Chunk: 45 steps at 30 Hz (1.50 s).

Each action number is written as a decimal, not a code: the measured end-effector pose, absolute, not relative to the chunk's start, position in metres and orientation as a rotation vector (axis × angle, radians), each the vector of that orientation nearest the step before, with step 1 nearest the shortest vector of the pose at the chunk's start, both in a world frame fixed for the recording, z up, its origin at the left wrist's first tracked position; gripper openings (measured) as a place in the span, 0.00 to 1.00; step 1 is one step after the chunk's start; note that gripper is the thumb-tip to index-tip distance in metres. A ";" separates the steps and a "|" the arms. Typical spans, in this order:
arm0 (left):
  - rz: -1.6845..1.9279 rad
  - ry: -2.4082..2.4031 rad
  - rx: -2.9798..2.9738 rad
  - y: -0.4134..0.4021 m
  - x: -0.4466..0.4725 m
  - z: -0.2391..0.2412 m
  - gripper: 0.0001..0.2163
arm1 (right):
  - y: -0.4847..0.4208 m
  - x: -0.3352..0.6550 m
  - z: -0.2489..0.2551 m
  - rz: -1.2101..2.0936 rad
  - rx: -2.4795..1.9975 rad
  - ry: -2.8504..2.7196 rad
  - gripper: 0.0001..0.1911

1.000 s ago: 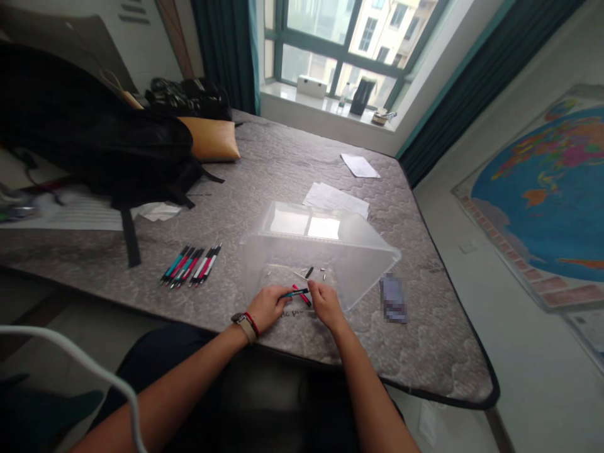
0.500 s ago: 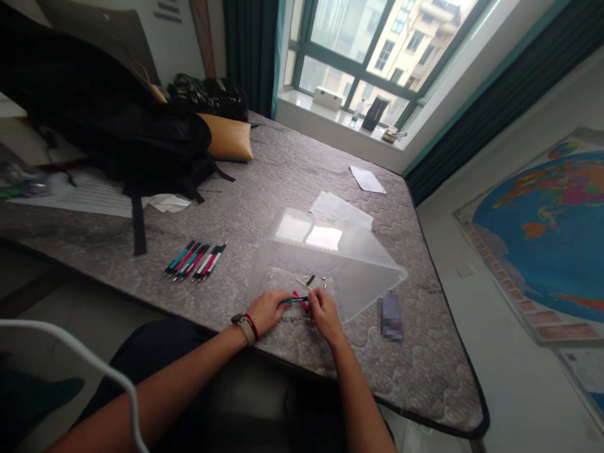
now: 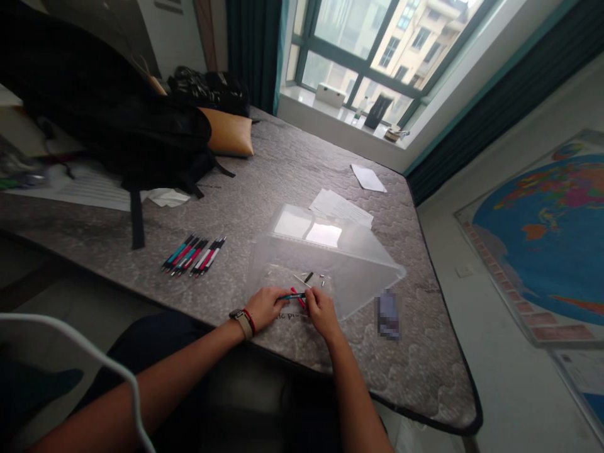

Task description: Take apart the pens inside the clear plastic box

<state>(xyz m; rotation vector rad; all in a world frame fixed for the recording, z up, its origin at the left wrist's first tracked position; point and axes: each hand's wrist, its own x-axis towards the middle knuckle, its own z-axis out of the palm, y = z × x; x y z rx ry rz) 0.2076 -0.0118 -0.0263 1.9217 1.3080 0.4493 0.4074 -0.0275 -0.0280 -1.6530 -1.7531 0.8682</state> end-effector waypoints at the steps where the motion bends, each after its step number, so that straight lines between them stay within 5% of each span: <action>1: 0.453 1.302 1.920 -0.012 0.208 -0.027 0.15 | -0.027 0.407 -0.028 0.858 -1.663 -1.748 0.26; 14: 0.654 1.108 1.913 -0.022 0.216 -0.026 0.11 | -0.025 0.406 -0.042 1.101 -1.564 -1.142 0.30; 31: 0.734 1.439 2.119 -0.105 0.087 0.036 0.12 | -0.091 0.397 -0.039 0.513 -1.910 -1.730 0.24; 45: 0.517 1.664 2.216 -0.024 0.020 0.022 0.24 | -0.115 0.401 -0.059 0.154 -2.149 -1.891 0.15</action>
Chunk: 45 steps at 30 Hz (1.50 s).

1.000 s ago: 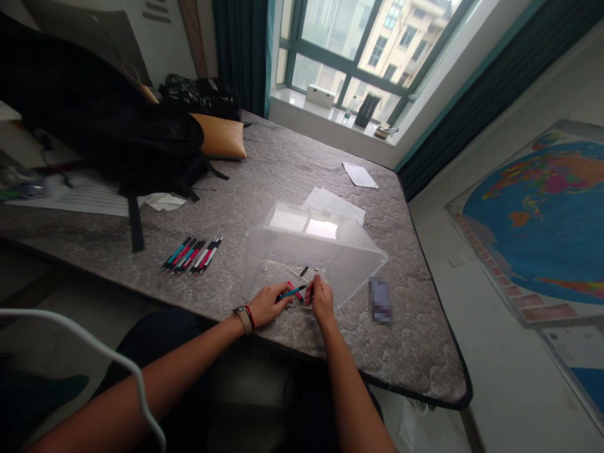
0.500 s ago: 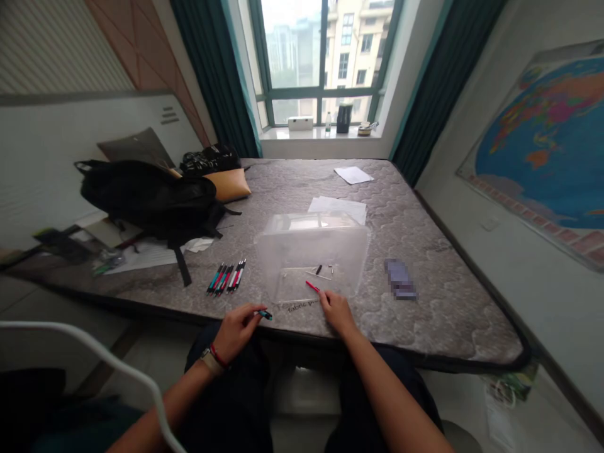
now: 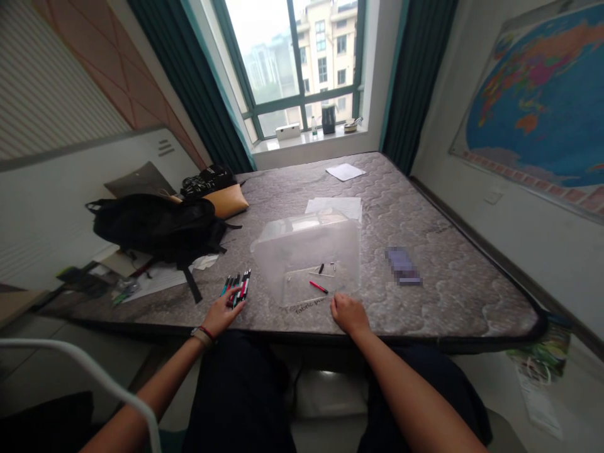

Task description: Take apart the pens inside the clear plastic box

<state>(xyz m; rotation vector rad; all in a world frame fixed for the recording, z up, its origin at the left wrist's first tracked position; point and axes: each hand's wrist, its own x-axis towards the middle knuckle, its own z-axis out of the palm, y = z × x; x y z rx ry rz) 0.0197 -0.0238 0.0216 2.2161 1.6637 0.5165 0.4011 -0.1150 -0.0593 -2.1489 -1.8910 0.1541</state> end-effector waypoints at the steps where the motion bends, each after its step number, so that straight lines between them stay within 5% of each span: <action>1: 0.464 1.675 2.248 -0.016 0.020 0.020 0.23 | -0.115 0.401 -0.059 0.157 -2.147 -1.893 0.15; 12: -0.059 1.746 2.536 0.051 0.046 -0.016 0.19 | -0.113 0.402 -0.060 0.177 -2.153 -1.886 0.13; 20: -0.149 1.918 2.468 0.046 0.050 -0.052 0.29 | -0.112 0.403 -0.062 0.169 -2.149 -1.882 0.13; 28: 0.268 1.990 2.278 0.029 0.036 -0.055 0.33 | -0.112 0.403 -0.063 0.154 -2.165 -1.868 0.13; 38: 1.243 1.829 1.679 -0.044 0.026 0.002 0.16 | -0.112 0.401 -0.061 0.166 -2.179 -1.867 0.13; 45: 0.945 1.221 2.020 -0.084 0.122 0.015 0.12 | -0.110 0.402 -0.065 0.156 -2.176 -1.873 0.12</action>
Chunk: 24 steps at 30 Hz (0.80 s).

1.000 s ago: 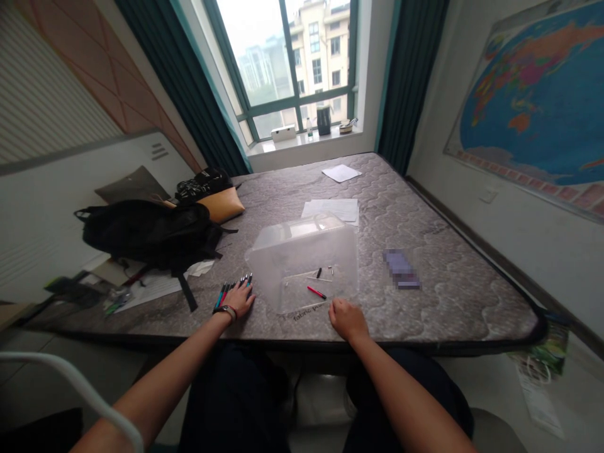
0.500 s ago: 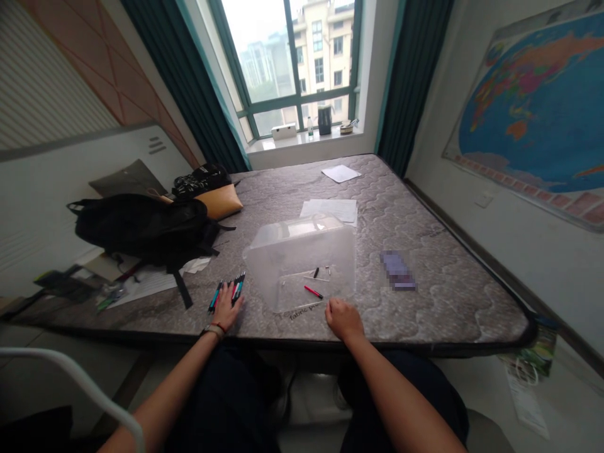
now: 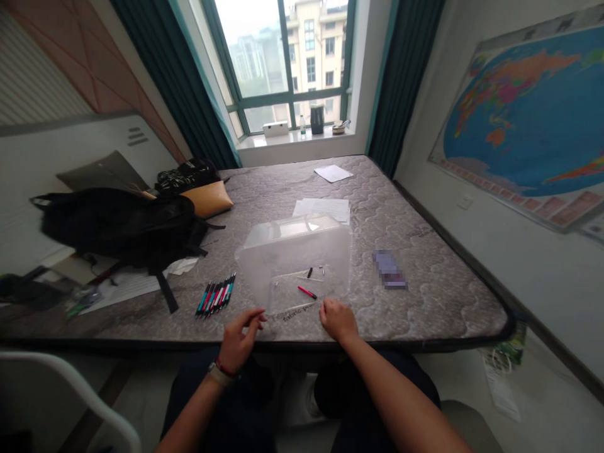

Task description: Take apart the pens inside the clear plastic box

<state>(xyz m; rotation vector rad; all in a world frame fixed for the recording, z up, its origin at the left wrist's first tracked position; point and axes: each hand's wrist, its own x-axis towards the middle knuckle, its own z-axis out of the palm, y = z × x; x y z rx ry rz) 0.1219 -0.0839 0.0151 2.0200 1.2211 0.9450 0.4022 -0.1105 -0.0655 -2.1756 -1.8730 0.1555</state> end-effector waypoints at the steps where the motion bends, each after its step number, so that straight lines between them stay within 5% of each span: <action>1: 0.835 1.123 2.079 -0.082 0.138 0.015 0.12 | -0.110 0.402 -0.066 0.150 -2.175 -1.875 0.12; 13: 0.347 0.829 2.255 -0.053 0.244 -0.012 0.12 | -0.107 0.403 -0.068 0.168 -2.158 -1.879 0.06; 20: 0.364 0.928 2.129 -0.037 0.236 -0.023 0.13 | -0.096 0.408 -0.057 0.396 -1.985 -1.597 0.16; 24: 0.310 0.944 2.117 -0.024 0.237 -0.028 0.13 | -0.058 0.416 -0.034 0.552 -1.893 -1.695 0.08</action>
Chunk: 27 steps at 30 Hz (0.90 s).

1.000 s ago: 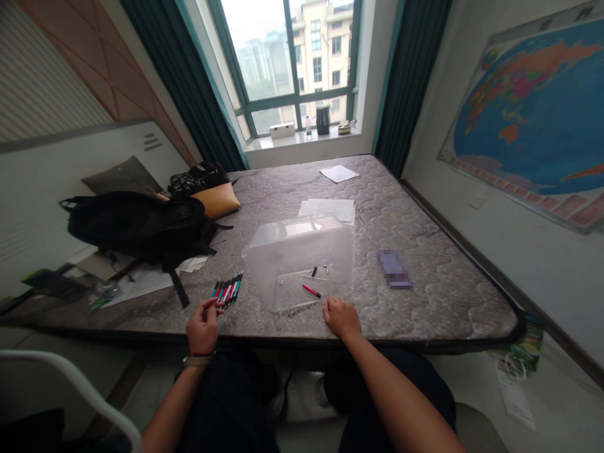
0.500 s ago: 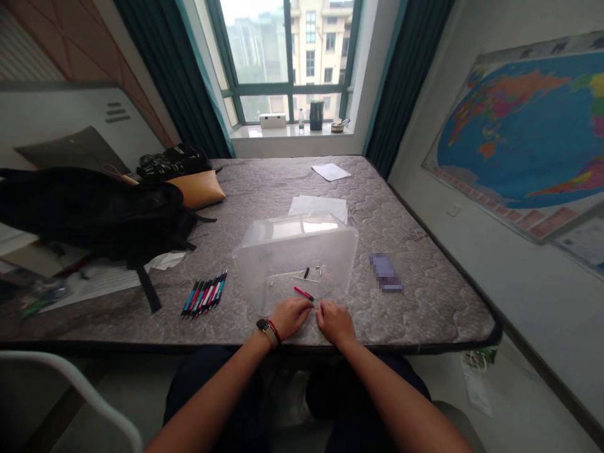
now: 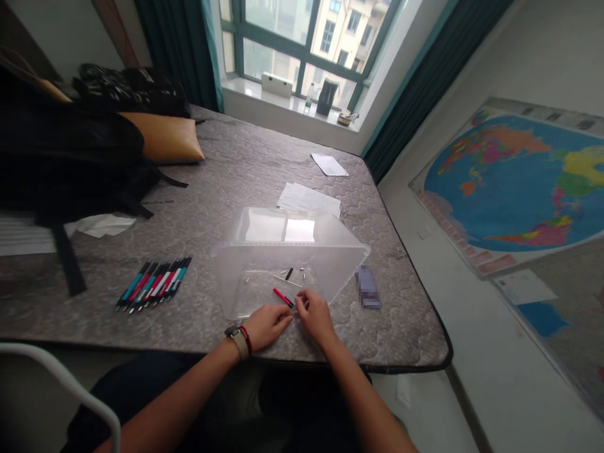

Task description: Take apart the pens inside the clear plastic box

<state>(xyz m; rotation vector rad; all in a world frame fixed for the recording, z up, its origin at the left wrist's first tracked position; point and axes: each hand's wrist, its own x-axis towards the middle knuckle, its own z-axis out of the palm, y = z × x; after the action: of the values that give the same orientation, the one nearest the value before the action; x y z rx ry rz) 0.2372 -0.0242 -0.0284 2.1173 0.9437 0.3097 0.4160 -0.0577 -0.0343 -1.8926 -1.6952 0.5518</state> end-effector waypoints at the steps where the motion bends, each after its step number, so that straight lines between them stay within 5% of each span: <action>1: 0.288 0.939 2.120 -0.023 0.238 -0.029 0.13 | -0.044 0.418 -0.028 0.565 -1.898 -1.754 0.08; 11: 0.356 0.950 2.092 -0.018 0.233 -0.022 0.12 | 0.049 0.422 -0.018 0.458 -2.263 -2.226 0.09; 27: 0.392 1.072 1.958 -0.014 0.231 -0.028 0.12 | 0.023 0.418 -0.026 0.558 -2.002 -2.131 0.14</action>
<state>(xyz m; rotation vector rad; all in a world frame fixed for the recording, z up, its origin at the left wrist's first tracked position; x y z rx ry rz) 0.2312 -0.0137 -0.0276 1.9576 1.0725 0.3923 0.4184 0.0233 -0.0258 -2.0015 -2.1305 0.5576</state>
